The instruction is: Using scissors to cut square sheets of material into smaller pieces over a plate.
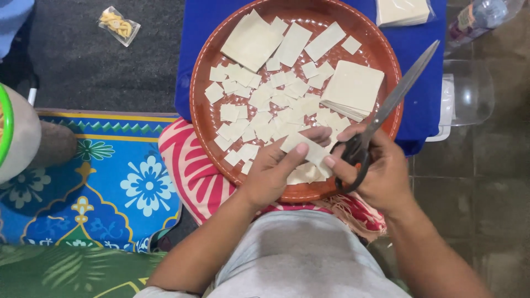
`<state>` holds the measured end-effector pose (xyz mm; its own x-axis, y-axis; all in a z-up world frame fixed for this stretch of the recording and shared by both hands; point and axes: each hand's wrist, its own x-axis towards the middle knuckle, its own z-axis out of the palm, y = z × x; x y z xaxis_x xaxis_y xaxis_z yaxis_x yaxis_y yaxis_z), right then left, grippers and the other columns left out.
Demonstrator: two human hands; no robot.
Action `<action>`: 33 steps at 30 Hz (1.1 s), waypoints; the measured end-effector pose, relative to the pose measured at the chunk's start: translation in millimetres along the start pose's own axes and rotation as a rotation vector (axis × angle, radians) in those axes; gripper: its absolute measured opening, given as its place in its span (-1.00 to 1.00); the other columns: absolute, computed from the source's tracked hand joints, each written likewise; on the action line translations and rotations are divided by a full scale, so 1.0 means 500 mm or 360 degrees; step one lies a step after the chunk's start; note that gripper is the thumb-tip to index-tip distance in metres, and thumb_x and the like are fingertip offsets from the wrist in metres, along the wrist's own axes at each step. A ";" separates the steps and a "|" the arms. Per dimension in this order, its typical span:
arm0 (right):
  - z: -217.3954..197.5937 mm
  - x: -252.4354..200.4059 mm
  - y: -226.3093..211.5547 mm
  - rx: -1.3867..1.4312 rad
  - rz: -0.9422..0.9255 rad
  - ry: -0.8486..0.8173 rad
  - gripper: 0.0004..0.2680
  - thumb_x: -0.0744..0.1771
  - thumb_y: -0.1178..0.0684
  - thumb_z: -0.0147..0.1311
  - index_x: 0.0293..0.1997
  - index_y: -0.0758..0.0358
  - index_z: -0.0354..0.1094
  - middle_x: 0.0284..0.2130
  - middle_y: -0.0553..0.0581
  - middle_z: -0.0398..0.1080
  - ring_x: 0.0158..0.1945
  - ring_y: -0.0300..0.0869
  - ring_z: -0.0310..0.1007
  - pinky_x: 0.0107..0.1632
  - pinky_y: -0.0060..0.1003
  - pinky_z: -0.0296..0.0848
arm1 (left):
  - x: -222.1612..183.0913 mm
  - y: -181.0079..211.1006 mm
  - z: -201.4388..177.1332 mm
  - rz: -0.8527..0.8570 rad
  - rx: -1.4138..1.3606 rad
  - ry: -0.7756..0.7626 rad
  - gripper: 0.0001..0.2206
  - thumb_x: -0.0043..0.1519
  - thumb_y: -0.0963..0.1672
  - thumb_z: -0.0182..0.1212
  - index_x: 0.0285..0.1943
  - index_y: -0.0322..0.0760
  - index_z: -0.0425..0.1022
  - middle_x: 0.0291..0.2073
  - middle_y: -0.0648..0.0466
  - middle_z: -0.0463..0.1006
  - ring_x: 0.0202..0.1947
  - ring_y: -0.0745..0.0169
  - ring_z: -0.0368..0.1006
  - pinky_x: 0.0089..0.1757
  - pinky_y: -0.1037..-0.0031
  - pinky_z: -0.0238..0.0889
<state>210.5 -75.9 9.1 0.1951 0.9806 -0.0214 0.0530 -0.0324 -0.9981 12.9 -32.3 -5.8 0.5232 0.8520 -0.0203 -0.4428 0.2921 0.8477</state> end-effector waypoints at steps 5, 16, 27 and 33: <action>-0.021 0.020 -0.036 -0.0143 -0.0086 -0.0102 -0.68 0.14 0.29 0.41 -0.08 0.41 0.43 -0.52 0.30 0.50 -0.56 -0.20 0.47 -0.46 -0.38 0.49 | -0.013 0.003 -0.021 -0.0068 0.0194 0.0087 -0.71 0.30 -0.19 0.26 0.17 -0.46 0.56 -0.01 -0.24 0.65 -0.02 0.14 0.57 0.03 0.29 0.54; -0.030 0.047 -0.063 -0.0144 -0.0096 -0.0152 -0.68 0.15 0.28 0.40 -0.07 0.43 0.44 -0.54 0.26 0.47 -0.70 -0.27 0.34 -0.54 -0.44 0.38 | -0.019 0.010 -0.025 -0.0584 -0.0211 -0.0021 -0.62 0.23 -0.23 0.31 0.23 -0.56 0.48 0.03 -0.32 0.61 -0.03 0.02 0.59 -0.06 0.22 0.60; -0.075 -0.039 -0.026 -0.0521 0.0135 -0.0098 -0.61 0.14 0.19 0.39 0.04 0.29 0.44 -0.51 0.09 0.48 -0.50 -0.24 0.39 -0.39 -0.40 0.34 | -0.002 0.064 -0.037 -0.0552 -0.0465 0.0088 -0.62 0.35 -0.22 0.01 0.35 -0.57 0.34 0.19 -0.32 0.49 0.05 -0.08 0.54 0.16 0.25 0.43; -0.086 -0.114 0.049 -0.0335 0.0382 -0.0661 -0.55 0.01 -0.02 0.53 -0.12 0.35 0.61 -0.59 0.10 0.60 -0.58 -0.25 0.44 -0.48 -0.39 0.33 | 0.005 0.092 -0.043 -0.0352 -0.0427 -0.0078 -0.56 0.35 -0.26 0.01 0.45 -0.52 0.24 0.14 -0.30 0.51 0.06 0.03 0.53 0.23 0.19 0.38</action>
<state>242.8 -140.8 -11.4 -0.1769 0.9334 -0.3122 0.2585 -0.2620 -0.9298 -21.6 -7.3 21.8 0.6594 0.7352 -0.1572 -0.4870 0.5769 0.6557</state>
